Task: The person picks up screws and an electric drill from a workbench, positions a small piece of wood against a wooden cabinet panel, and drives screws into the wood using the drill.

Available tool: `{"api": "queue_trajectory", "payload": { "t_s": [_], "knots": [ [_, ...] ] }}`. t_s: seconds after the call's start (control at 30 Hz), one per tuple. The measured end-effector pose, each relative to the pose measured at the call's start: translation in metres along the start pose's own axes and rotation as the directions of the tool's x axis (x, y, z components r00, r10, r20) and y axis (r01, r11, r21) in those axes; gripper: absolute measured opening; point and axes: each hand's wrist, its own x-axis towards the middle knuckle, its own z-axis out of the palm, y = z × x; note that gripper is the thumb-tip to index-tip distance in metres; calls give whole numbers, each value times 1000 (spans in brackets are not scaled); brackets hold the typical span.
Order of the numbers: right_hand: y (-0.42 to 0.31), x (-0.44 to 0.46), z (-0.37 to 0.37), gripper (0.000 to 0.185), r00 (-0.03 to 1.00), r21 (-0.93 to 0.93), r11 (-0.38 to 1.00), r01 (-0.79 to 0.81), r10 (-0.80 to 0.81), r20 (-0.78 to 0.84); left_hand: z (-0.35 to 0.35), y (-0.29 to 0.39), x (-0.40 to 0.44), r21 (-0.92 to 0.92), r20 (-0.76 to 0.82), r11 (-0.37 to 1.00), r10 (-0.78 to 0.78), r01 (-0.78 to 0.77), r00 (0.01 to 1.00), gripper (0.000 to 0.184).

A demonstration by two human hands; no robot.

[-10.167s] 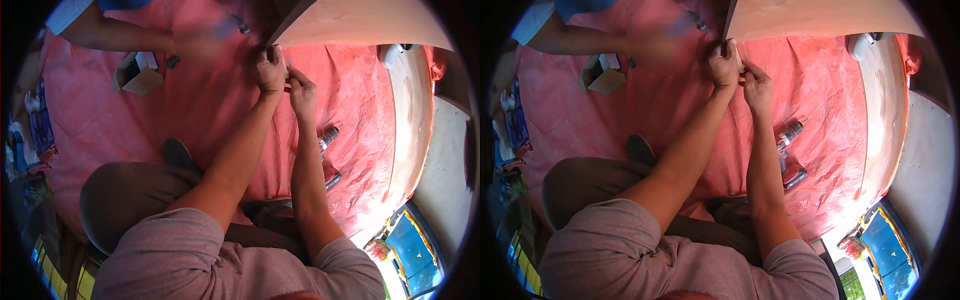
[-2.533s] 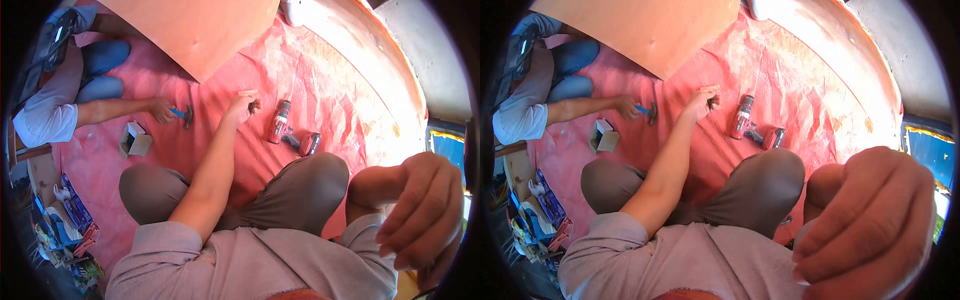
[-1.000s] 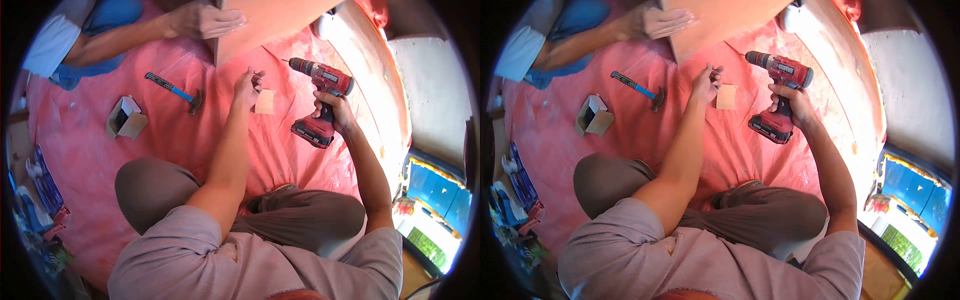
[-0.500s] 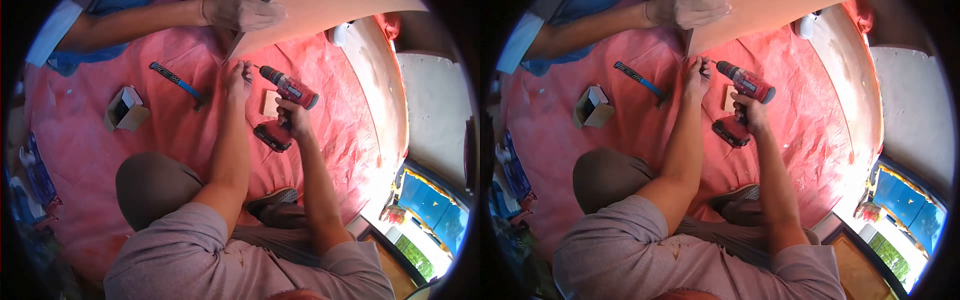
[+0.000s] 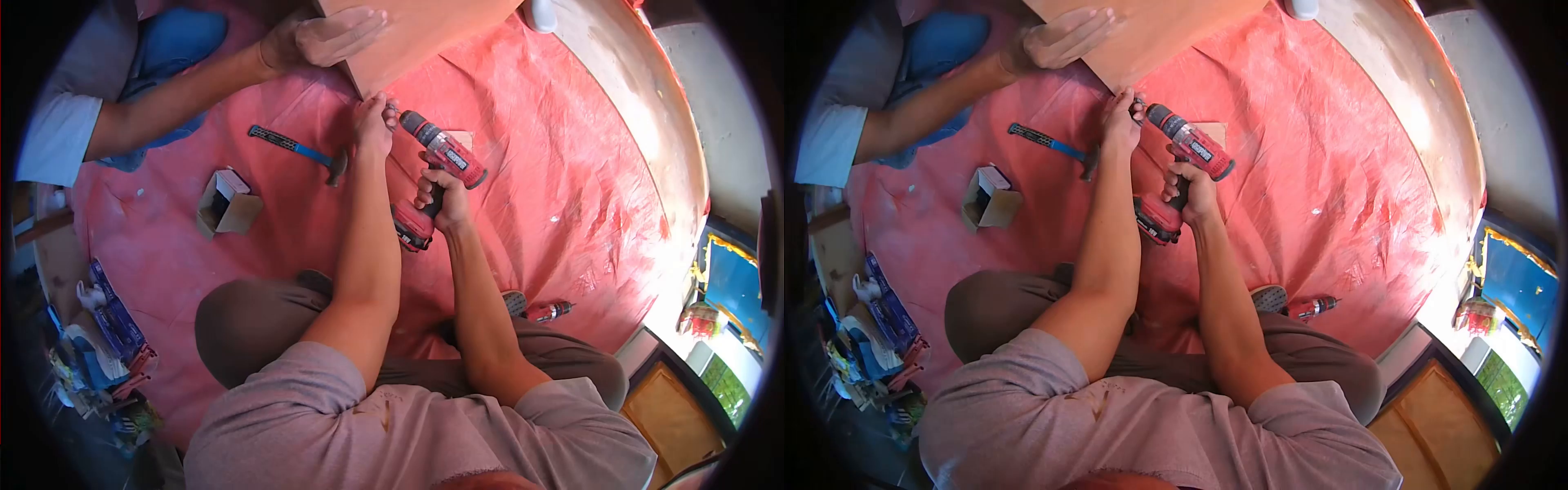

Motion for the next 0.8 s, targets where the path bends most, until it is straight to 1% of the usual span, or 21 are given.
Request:
{"api": "queue_trajectory", "payload": {
  "t_s": [0.17,0.2,0.23,0.3,0.33,0.4,0.43,0.53,0.6,0.7,0.8],
  "knots": [
    [8,8,-2,33,998,72,997,-33,29,49,-4,8,5,195,26,979,-62,56,998,12],
    [9,7,-1,32,996,85,995,-53,47,71,-3,6,3,158,-34,985,-62,67,998,15],
    [13,6,0,32,997,99,994,-50,43,67,-4,5,1,171,-32,982,-69,73,997,15],
    [18,6,3,28,1000,13,1000,18,-18,-13,-3,3,1,161,-64,985,-45,55,997,15],
    [20,6,2,28,1000,27,999,21,-21,-15,-5,2,1,175,-62,983,-49,59,997,15],
    [22,6,-2,28,1000,60,998,-2,2,-1,-9,0,0,101,-101,994,-29,39,994,12],
    [24,6,-4,28,1000,64,998,-2,3,-5,-10,-2,0,104,-102,994,-33,44,994,12],
    [28,8,-12,29,999,80,996,-37,39,-24,-13,-6,-1,75,-95,996,-31,38,995,12],
    [31,10,-14,37,999,72,997,-42,42,0,-14,-6,-1,27,-116,999,-26,29,993,13],
    [34,11,-16,35,999,120,992,-28,23,45,-14,-5,-1,48,-105,999,-20,25,994,14],
    [37,14,-20,32,998,156,987,-45,38,51,-14,-3,-2,86,-118,996,-22,32,993,15]
  ]
}}
